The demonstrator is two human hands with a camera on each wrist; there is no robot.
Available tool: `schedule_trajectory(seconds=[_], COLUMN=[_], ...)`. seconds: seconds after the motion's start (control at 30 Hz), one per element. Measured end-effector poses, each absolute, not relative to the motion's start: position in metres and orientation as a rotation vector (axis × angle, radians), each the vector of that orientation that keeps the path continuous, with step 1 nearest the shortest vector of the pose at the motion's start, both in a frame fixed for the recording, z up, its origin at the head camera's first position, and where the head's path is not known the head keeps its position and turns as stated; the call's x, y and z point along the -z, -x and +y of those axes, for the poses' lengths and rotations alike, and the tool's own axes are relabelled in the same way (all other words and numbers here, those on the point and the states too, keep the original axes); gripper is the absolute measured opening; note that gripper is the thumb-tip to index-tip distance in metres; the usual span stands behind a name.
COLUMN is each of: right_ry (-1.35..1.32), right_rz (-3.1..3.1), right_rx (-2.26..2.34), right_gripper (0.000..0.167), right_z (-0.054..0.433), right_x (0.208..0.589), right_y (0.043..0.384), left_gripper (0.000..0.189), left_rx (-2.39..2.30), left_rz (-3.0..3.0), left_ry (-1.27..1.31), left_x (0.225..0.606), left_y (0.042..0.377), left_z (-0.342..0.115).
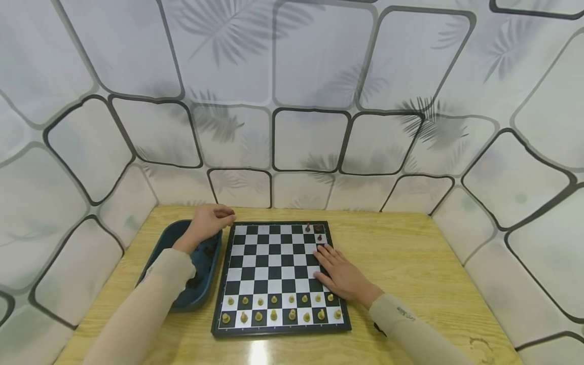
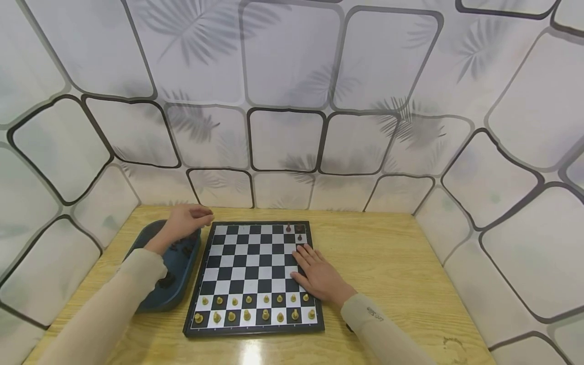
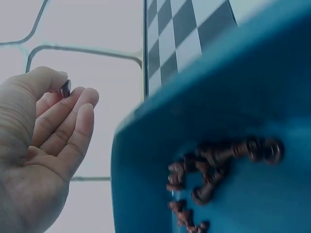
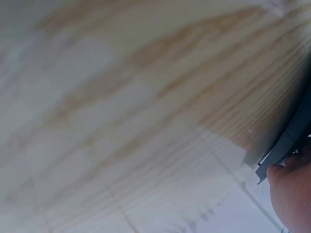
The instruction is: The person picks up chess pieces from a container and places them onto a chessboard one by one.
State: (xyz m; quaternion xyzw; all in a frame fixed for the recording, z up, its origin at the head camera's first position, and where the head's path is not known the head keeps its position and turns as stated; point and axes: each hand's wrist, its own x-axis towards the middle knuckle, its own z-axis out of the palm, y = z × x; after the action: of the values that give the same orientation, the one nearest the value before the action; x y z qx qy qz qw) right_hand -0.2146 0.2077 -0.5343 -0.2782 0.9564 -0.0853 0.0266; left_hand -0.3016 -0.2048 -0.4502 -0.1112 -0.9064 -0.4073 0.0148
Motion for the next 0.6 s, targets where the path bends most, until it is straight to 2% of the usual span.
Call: schedule_trajectory(seconds=[0.33, 0.6], right_ry=[0.867, 0.866], right_rz=[2.956, 2.956], right_rx=[0.265, 0.271], right_gripper=[0.070, 0.069], right_z=[0.209, 0.208], right_x=[0.536, 0.535], right_y=[0.214, 0.214], left_gripper=[0.037, 0.032], left_rx=[1.295, 1.303], left_rz=[-2.825, -2.810], left_ry=[0.439, 0.480], left_x=[0.448, 0.454], left_y=[0.308, 0.312], left_z=[-0.180, -0.158])
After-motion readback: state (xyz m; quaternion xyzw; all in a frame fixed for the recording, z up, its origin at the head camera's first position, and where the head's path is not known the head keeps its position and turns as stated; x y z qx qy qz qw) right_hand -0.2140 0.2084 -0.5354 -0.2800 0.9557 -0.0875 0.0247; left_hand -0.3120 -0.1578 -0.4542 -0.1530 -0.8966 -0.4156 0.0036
